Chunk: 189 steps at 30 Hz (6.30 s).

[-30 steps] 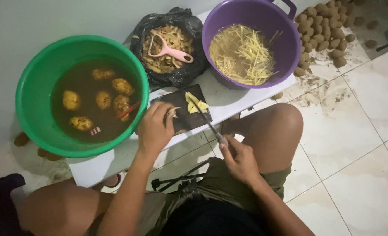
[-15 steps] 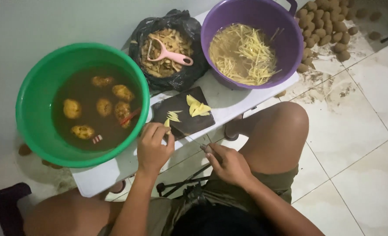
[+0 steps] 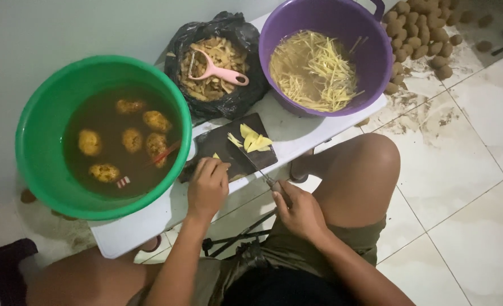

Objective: Slicing peeled potatoes into thin matchstick strips using a knife on a cutting board.

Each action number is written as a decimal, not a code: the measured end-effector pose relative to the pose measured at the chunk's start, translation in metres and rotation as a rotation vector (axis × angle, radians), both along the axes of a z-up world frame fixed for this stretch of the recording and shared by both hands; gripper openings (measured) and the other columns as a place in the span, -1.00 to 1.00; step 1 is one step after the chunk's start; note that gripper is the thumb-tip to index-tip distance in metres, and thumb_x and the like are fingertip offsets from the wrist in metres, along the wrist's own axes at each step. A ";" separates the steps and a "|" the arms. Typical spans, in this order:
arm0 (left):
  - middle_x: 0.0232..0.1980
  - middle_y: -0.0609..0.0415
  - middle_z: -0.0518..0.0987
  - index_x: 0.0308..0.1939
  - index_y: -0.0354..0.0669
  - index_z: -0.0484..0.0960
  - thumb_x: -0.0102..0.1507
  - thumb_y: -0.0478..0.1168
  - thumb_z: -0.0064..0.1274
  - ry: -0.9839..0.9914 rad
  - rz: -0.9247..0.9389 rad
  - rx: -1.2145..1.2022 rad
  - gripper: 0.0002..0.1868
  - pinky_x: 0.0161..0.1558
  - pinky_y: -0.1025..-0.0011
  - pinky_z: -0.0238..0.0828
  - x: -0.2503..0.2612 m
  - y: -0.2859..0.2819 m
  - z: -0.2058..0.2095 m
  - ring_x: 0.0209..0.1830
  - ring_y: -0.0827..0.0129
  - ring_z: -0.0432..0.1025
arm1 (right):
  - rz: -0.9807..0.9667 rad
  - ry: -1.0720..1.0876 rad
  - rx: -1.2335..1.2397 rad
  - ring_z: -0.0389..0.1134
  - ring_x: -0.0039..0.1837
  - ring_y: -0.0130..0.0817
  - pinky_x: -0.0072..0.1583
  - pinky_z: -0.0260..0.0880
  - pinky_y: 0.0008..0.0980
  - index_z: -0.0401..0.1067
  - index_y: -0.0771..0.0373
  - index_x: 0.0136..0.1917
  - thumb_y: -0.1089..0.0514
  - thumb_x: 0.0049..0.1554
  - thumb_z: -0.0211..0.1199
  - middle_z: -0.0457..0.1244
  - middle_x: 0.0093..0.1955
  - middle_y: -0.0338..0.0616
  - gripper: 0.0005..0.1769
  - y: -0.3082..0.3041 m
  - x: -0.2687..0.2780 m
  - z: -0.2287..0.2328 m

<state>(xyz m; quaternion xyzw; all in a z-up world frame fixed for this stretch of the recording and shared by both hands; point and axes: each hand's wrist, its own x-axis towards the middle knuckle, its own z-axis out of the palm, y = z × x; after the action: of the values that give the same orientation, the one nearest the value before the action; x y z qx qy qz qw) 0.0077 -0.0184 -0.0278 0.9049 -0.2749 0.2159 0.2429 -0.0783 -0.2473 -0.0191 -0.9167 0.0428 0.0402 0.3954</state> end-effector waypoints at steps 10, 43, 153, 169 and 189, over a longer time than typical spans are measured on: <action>-0.23 0.02 0.54 -0.19 -0.22 0.71 0.25 -0.48 0.17 0.103 -0.006 0.085 -0.87 -0.05 0.37 0.54 -0.006 -0.009 0.004 -0.08 0.21 0.54 | -0.009 -0.019 0.017 0.30 -0.42 -0.09 -0.35 0.23 -0.19 0.51 0.35 0.18 0.01 0.22 0.17 0.33 -0.41 0.09 -0.58 -0.001 -0.003 -0.001; -0.16 0.07 0.61 -0.19 -0.14 0.76 0.24 -0.31 0.17 0.117 0.011 0.082 -0.89 0.00 0.22 0.41 0.006 0.004 -0.015 0.07 0.19 0.49 | 0.004 0.009 0.056 0.43 -0.28 -0.03 -0.27 0.35 -0.16 0.49 0.32 0.21 0.05 0.24 0.13 0.38 -0.29 0.11 -0.61 0.004 -0.005 0.012; -0.01 0.19 0.62 -0.18 -0.07 0.77 0.05 -0.30 0.17 0.239 0.238 0.216 -0.74 0.02 0.17 0.26 0.005 -0.008 -0.020 -0.01 0.19 0.38 | -0.076 -0.107 -0.078 0.40 -0.38 -0.11 -0.32 0.40 -0.17 0.37 0.27 0.25 0.23 0.14 0.25 0.42 -0.15 0.06 -0.60 0.045 -0.027 -0.017; 0.13 0.20 0.61 -0.10 -0.18 0.77 0.01 -0.34 0.20 0.258 0.228 0.158 -0.64 0.10 0.21 0.26 0.004 -0.007 -0.032 0.09 0.23 0.38 | 0.001 -0.094 -0.059 0.37 -0.43 -0.12 -0.37 0.36 -0.14 0.37 0.30 0.27 0.21 0.13 0.26 0.39 -0.29 0.06 -0.57 0.044 -0.023 -0.015; 0.06 0.24 0.64 -0.18 -0.11 0.77 0.02 -0.40 0.14 0.253 0.293 0.139 -0.69 0.09 0.20 0.24 0.003 -0.011 -0.030 0.07 0.23 0.40 | -0.001 -0.180 -0.153 0.48 -0.30 -0.06 -0.32 0.46 -0.18 0.34 0.33 0.28 0.26 0.08 0.30 0.44 0.01 0.14 -0.52 0.046 -0.028 -0.030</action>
<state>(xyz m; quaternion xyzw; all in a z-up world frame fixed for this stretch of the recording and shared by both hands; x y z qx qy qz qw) 0.0105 -0.0295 -0.0580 0.9697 -0.1218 0.1140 0.1785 -0.1063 -0.2011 -0.0487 -0.9440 0.0103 -0.0458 0.3265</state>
